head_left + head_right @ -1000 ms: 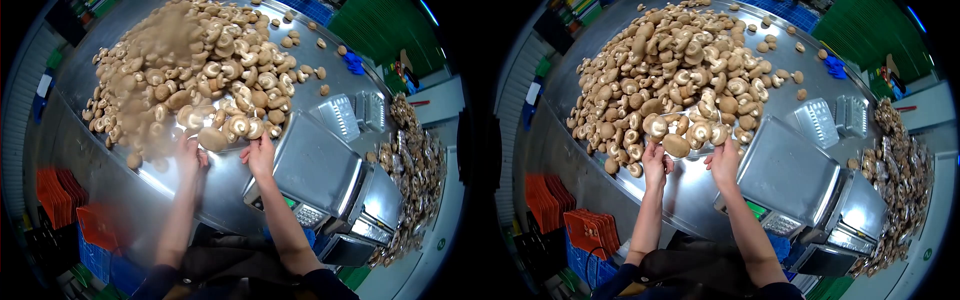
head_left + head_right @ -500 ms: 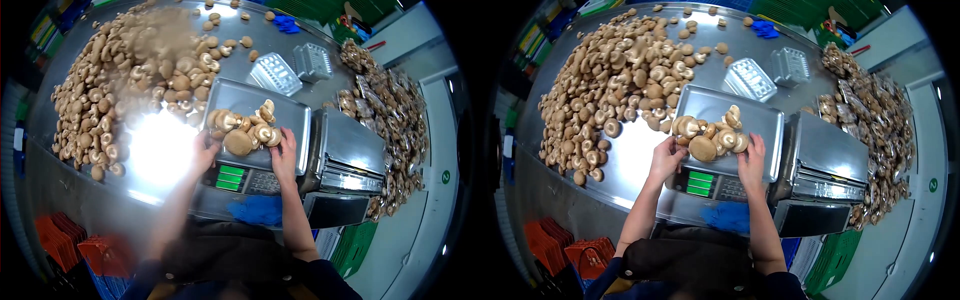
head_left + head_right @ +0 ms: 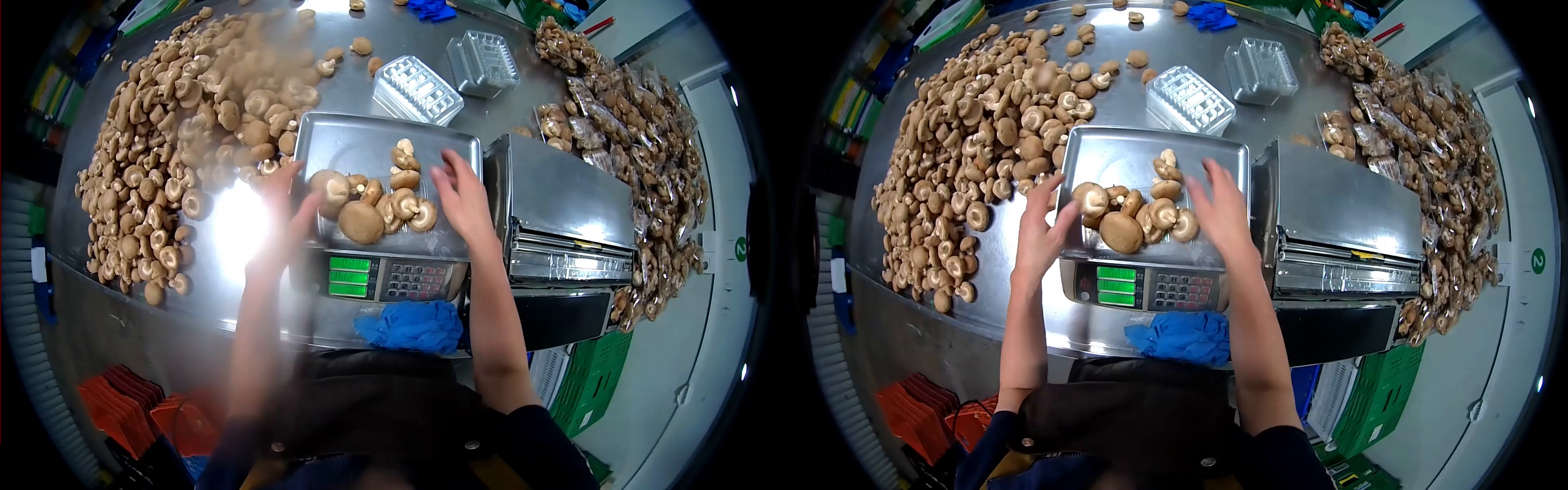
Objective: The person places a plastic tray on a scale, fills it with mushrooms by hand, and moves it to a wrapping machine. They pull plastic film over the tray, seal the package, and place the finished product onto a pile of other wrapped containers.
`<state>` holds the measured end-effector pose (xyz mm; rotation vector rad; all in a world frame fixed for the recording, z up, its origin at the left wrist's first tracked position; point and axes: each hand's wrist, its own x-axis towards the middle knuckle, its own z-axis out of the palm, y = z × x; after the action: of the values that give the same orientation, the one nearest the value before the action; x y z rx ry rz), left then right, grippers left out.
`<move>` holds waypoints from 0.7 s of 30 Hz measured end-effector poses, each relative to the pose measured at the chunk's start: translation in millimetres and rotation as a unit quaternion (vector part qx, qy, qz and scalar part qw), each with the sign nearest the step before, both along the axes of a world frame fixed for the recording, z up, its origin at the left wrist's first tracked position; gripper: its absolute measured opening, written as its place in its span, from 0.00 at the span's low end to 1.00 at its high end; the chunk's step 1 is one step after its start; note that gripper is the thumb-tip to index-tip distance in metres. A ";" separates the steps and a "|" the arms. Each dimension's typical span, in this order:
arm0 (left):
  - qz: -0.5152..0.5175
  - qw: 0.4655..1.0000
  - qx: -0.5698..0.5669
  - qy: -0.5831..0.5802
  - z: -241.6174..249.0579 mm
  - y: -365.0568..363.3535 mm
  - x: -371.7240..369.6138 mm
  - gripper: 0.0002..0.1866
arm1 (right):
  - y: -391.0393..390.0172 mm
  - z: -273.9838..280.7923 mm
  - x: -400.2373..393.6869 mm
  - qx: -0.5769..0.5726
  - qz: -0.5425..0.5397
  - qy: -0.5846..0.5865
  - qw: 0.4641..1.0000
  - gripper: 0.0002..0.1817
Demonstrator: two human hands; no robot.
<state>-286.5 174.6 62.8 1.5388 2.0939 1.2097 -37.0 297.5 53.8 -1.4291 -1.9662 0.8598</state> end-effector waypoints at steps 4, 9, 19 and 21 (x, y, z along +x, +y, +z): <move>-0.053 0.998 -0.006 0.021 -9.7 16.0 12.7 0.21 | 39.6 -9.2 -44.7 0.033 0.059 -0.138 0.988 0.27; -0.028 0.960 -0.003 -0.277 -28.7 18.9 4.6 0.14 | 60.2 -17.3 -44.8 -0.095 0.040 0.032 0.994 0.21; -0.019 0.725 0.124 -0.677 -9.0 -6.4 -16.7 0.12 | -13.6 34.9 -66.9 -0.148 0.017 0.339 0.929 0.18; 0.040 0.749 0.190 -0.633 -13.7 -20.1 -20.1 0.14 | -41.5 42.4 -93.7 -0.167 0.090 0.385 0.903 0.24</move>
<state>-306.6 154.5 49.1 0.3235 0.9842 1.9672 -130.7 256.0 96.2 -0.8491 -1.3788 1.6118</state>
